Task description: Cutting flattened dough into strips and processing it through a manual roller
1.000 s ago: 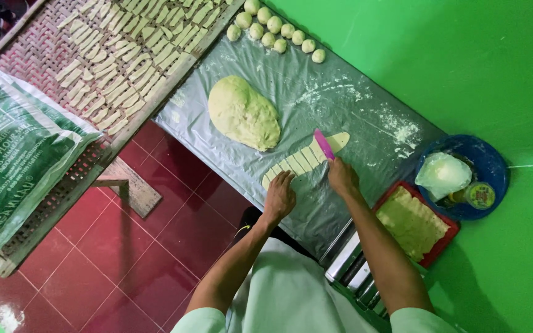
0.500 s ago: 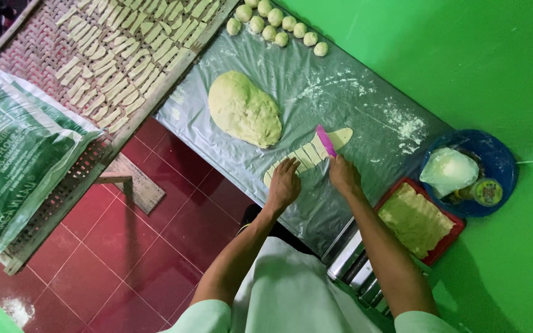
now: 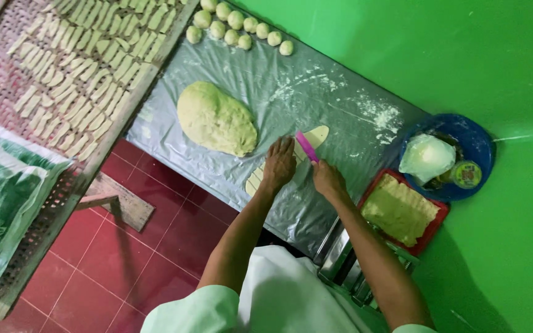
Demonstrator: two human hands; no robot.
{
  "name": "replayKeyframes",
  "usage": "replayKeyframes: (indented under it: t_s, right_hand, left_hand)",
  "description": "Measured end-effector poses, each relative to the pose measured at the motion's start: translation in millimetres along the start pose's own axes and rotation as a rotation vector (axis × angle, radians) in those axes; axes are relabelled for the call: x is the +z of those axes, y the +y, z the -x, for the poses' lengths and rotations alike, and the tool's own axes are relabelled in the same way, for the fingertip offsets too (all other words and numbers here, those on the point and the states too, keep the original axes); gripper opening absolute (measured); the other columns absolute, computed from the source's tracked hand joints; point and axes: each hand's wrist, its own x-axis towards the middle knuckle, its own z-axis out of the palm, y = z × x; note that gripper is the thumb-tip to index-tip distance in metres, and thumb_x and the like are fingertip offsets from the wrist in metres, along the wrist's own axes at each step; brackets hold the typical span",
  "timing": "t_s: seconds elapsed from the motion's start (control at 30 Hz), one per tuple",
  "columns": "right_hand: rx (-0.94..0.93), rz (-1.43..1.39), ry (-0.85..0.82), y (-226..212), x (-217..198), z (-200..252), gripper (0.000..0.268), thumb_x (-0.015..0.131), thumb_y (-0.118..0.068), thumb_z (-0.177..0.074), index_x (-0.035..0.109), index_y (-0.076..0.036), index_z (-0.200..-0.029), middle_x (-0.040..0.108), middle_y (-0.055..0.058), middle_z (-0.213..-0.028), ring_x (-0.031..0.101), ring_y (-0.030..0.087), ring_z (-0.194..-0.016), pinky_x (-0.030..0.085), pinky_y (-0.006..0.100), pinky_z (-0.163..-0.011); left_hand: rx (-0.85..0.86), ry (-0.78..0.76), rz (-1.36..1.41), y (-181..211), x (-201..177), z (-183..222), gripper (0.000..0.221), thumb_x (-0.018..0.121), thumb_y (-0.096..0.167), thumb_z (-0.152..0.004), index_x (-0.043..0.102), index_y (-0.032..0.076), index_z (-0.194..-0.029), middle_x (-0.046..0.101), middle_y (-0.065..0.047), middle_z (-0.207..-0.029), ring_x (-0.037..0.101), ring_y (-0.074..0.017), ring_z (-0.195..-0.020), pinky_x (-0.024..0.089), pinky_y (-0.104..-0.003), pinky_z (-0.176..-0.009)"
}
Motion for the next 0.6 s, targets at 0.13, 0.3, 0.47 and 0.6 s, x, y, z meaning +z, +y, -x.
replayKeyframes:
  t_s: [0.13,0.3,0.47,0.6]
  right_hand:
    - [0.016,0.033,-0.041,5,2,-8,0.059,0.030,-0.051,-0.111,0.066,-0.004,-0.108,0.074,0.028,-0.100,0.073,0.047,-0.099,0.057,0.059,-0.079]
    - [-0.086,-0.010,0.047,-15,-13,3,0.059,0.030,-0.044,-0.113,0.063,0.004,-0.104,0.070,0.036,-0.098,0.070,0.055,-0.095,0.055,0.065,-0.076]
    - [-0.209,0.024,0.132,-16,-7,-2,0.050,0.034,-0.036,-0.114,0.063,0.003,-0.101,0.071,0.034,-0.091,0.072,0.052,-0.086,0.058,0.061,-0.070]
    - [-0.192,-0.049,0.186,-27,-14,6,0.052,0.034,-0.032,-0.113,0.065,0.006,-0.098,0.072,0.035,-0.088,0.071,0.054,-0.082,0.055,0.064,-0.065]
  left_hand:
    - [0.108,0.088,-0.075,-2,11,-2,0.060,0.055,0.026,-0.096,0.047,0.007,-0.152,0.047,-0.013,-0.156,0.039,-0.0380,-0.146,0.033,-0.052,-0.118]
    - [0.095,0.031,-0.065,2,5,-1,0.058,0.052,0.035,-0.101,0.047,0.006,-0.152,0.046,-0.011,-0.157,0.040,-0.0357,-0.146,0.034,-0.051,-0.118]
    - [0.081,0.021,-0.095,1,7,-2,0.061,0.052,0.037,-0.099,0.048,0.006,-0.151,0.048,-0.010,-0.157,0.039,-0.0346,-0.147,0.030,-0.051,-0.120]
    - [0.112,0.048,-0.121,-6,14,-2,0.065,0.056,0.042,-0.098,0.048,0.005,-0.151,0.047,-0.011,-0.157,0.038,-0.0364,-0.147,0.027,-0.053,-0.121]
